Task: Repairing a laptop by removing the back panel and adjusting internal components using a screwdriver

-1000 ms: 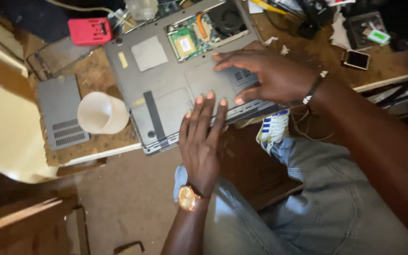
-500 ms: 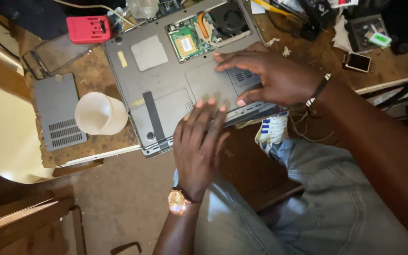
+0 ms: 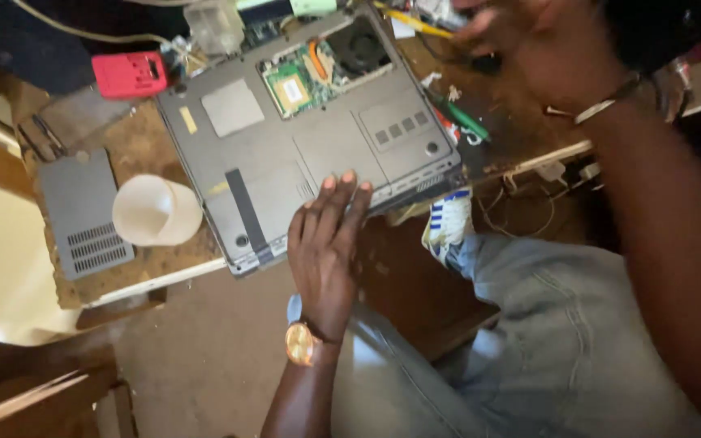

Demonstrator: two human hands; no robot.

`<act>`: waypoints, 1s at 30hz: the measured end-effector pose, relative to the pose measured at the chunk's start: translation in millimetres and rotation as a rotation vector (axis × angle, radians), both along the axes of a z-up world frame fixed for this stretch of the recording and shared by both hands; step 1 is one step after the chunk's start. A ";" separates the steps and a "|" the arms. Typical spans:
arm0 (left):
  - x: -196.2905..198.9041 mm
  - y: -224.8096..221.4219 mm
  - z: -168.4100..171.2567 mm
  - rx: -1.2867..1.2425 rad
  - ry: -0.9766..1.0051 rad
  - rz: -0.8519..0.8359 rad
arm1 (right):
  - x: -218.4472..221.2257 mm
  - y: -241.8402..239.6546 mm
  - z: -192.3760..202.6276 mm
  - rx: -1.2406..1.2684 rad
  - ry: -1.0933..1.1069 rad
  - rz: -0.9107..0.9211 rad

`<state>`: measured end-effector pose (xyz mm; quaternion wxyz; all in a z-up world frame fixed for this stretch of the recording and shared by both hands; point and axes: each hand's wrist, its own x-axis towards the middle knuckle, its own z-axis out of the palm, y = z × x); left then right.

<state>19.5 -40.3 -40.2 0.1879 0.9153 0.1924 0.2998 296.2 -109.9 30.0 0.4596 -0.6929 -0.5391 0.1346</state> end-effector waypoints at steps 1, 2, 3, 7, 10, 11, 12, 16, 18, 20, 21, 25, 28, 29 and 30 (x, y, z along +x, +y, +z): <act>-4.6 -4.5 1.0 -0.008 0.007 0.001 | 6.4 -9.2 -6.2 -0.008 0.007 0.001; -3.3 -3.1 2.7 0.013 0.010 -0.001 | 16.9 -16.9 -8.7 -0.104 -0.194 -0.064; -1.5 -1.6 4.9 0.034 0.012 -0.002 | 27.8 -24.6 -10.7 -0.203 -0.392 -0.130; -0.1 -4.7 4.2 0.015 -0.022 0.059 | 29.0 -22.8 -22.8 -0.606 -0.321 -0.095; -1.1 -3.3 2.2 -0.081 0.010 0.100 | 21.9 -6.6 -34.9 -0.885 0.002 -0.110; -1.0 -2.7 3.5 -0.082 -0.030 0.093 | 21.2 -2.9 -36.9 -0.938 -0.212 -0.104; 2.1 0.2 4.6 -0.076 -0.076 0.073 | 22.1 -1.0 -37.3 -0.975 -0.428 -0.110; 1.6 2.5 7.3 -0.145 -0.060 0.048 | 12.0 -5.7 -8.9 -0.994 -0.702 -0.042; -0.9 1.2 2.0 -0.179 -0.123 0.095 | -0.6 -11.1 20.5 -1.025 -0.766 -0.148; 0.4 0.8 9.6 -0.231 -0.156 0.085 | -10.4 -29.9 32.2 -0.738 -0.796 -0.115; 0.5 0.5 13.5 -0.280 -0.193 0.068 | -14.9 -38.4 38.1 -0.450 -0.811 -0.097; -1.2 1.3 5.8 -0.305 -0.184 0.071 | -101.1 -11.5 89.6 -0.588 -0.121 -0.367; -1.0 2.3 4.6 -0.276 -0.190 0.045 | -118.3 -0.3 83.0 -0.331 -0.348 0.028; -0.4 2.3 6.6 -0.267 -0.195 0.057 | -123.1 3.8 77.7 -0.279 -0.333 0.180; 0.1 2.2 8.7 -0.259 -0.200 0.070 | -128.0 8.0 72.5 -0.226 -0.317 0.333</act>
